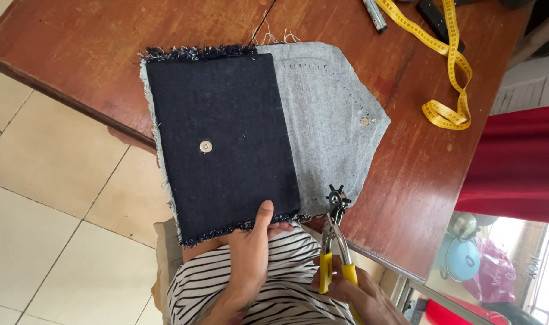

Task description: Measuring and punching holes in a denim bag flap to prepare for stud attachment

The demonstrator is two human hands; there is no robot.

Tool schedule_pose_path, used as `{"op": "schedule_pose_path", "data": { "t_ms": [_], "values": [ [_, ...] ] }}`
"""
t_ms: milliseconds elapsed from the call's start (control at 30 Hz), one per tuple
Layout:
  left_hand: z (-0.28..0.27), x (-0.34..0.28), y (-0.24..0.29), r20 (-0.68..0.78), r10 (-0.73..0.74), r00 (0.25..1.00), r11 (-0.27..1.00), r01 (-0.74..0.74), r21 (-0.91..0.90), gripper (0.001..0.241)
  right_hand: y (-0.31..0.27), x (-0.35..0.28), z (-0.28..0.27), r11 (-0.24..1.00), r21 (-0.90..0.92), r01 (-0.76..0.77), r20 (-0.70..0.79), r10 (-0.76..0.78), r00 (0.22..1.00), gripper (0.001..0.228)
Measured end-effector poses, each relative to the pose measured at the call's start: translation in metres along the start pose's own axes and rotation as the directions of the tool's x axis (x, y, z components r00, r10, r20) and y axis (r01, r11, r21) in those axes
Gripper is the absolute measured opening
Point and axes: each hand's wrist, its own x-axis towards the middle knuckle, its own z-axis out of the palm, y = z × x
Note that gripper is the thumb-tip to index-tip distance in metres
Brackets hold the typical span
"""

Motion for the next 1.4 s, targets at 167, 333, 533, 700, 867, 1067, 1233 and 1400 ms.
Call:
{"op": "schedule_pose_path", "data": {
  "t_ms": [167,333,533,700,867,1067,1233,1400],
  "values": [
    [0.000,0.004,-0.004,-0.009,-0.005,1.000,0.999,0.005,-0.036,0.057,0.031,0.006,-0.006,0.950,-0.288,0.121,0.031,-0.117,0.993,0.052],
    [0.000,0.006,-0.007,0.001,0.010,1.000,0.999,-0.010,-0.045,0.056,-0.005,0.011,0.012,0.915,0.381,-0.136,-0.085,0.181,0.980,0.067],
    [0.000,0.004,-0.004,0.010,0.007,1.000,0.999,-0.006,-0.049,0.058,0.013,0.022,0.013,0.891,0.452,-0.048,-0.015,0.061,0.998,0.067],
    [0.001,0.006,-0.005,-0.001,0.000,1.000,0.998,0.000,-0.059,0.058,0.011,0.022,0.013,0.912,0.407,-0.047,-0.022,0.062,0.998,0.063],
    [0.001,0.008,-0.009,-0.003,0.010,1.000,0.994,-0.010,-0.111,0.055,-0.014,0.006,0.014,0.949,0.292,-0.118,-0.097,0.153,0.984,0.060],
    [0.001,0.002,-0.001,0.006,-0.003,1.000,0.998,0.003,-0.060,0.060,-0.012,0.006,0.015,0.985,0.145,-0.093,-0.106,0.109,0.988,0.053],
    [0.002,0.008,-0.007,-0.004,0.005,1.000,0.998,-0.005,-0.069,0.060,0.022,0.025,0.015,0.989,0.019,-0.145,-0.166,0.146,0.975,0.051],
    [0.002,0.006,-0.006,0.002,0.010,1.000,0.997,-0.010,-0.080,0.058,0.004,0.027,0.014,0.997,0.024,-0.076,-0.150,0.078,0.986,0.035]
  ]
}}
